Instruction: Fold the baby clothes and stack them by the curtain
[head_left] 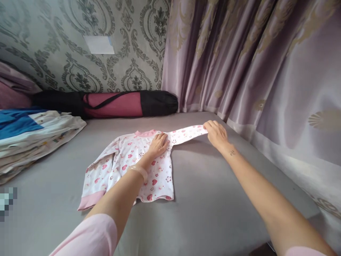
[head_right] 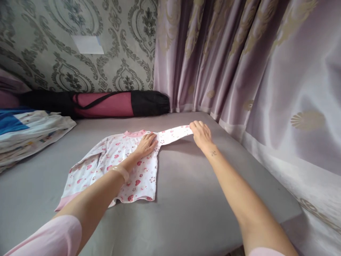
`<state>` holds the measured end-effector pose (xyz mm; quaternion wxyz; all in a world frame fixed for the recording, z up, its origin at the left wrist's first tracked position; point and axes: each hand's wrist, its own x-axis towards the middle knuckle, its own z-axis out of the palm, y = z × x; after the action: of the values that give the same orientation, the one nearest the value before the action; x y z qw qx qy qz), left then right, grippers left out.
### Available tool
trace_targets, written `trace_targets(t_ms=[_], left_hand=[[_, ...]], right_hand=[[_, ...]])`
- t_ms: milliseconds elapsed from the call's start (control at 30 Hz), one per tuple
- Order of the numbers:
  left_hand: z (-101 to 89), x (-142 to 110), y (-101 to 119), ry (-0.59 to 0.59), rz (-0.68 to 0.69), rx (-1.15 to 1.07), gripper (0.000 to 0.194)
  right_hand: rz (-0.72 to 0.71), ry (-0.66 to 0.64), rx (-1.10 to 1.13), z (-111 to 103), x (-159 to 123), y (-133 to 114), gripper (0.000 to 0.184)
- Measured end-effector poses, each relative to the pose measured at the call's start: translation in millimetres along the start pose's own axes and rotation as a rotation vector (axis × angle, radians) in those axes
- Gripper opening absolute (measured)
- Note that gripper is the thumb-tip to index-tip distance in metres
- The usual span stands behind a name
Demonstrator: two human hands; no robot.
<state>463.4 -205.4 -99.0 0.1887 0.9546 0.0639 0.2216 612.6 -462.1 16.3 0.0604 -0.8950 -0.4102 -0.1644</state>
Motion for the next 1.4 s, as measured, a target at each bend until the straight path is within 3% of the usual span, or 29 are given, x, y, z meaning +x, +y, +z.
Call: trace_targets(t_ms=[67, 133, 300, 467, 633, 933, 1033, 1200, 1400], left_hand=[[0.0, -1, 1, -0.018, -0.01, 0.018, 0.042], [0.8, -1, 1, -0.046, -0.011, 0.053, 0.045], [1.5, -3, 4, -0.095, -0.011, 0.124, 0.048], [-1.1, -4, 6, -0.1, -0.002, 0.117, 0.044], [-1.2, -5, 5, -0.083, 0.02, 0.115, 0.04], [-3.0, -4, 9, -0.114, -0.012, 0.112, 0.042], [-3.2, -4, 9, -0.115, -0.017, 0.113, 0.042], [-0.2, -4, 8, -0.088, -0.022, 0.12, 0.041], [1.4, -5, 8, -0.105, -0.014, 0.146, 0.047]], right_hand=[[-0.082, 0.021, -0.134, 7, -6, 9, 0.03], [-0.114, -0.09, -0.181, 21, -20, 20, 0.033], [-0.053, -0.276, -0.13, 43, -43, 43, 0.043], [0.255, -0.337, 0.007, 36, -16, 48, 0.028], [0.576, -0.282, 0.11, 47, 3, 47, 0.032], [0.722, -0.415, 0.306, 61, -2, 55, 0.016], [0.7, -0.348, 0.466, 59, -3, 58, 0.018], [0.698, -0.114, 0.658, 62, -3, 64, 0.019], [0.665, -0.022, 0.592, 78, -3, 64, 0.01]])
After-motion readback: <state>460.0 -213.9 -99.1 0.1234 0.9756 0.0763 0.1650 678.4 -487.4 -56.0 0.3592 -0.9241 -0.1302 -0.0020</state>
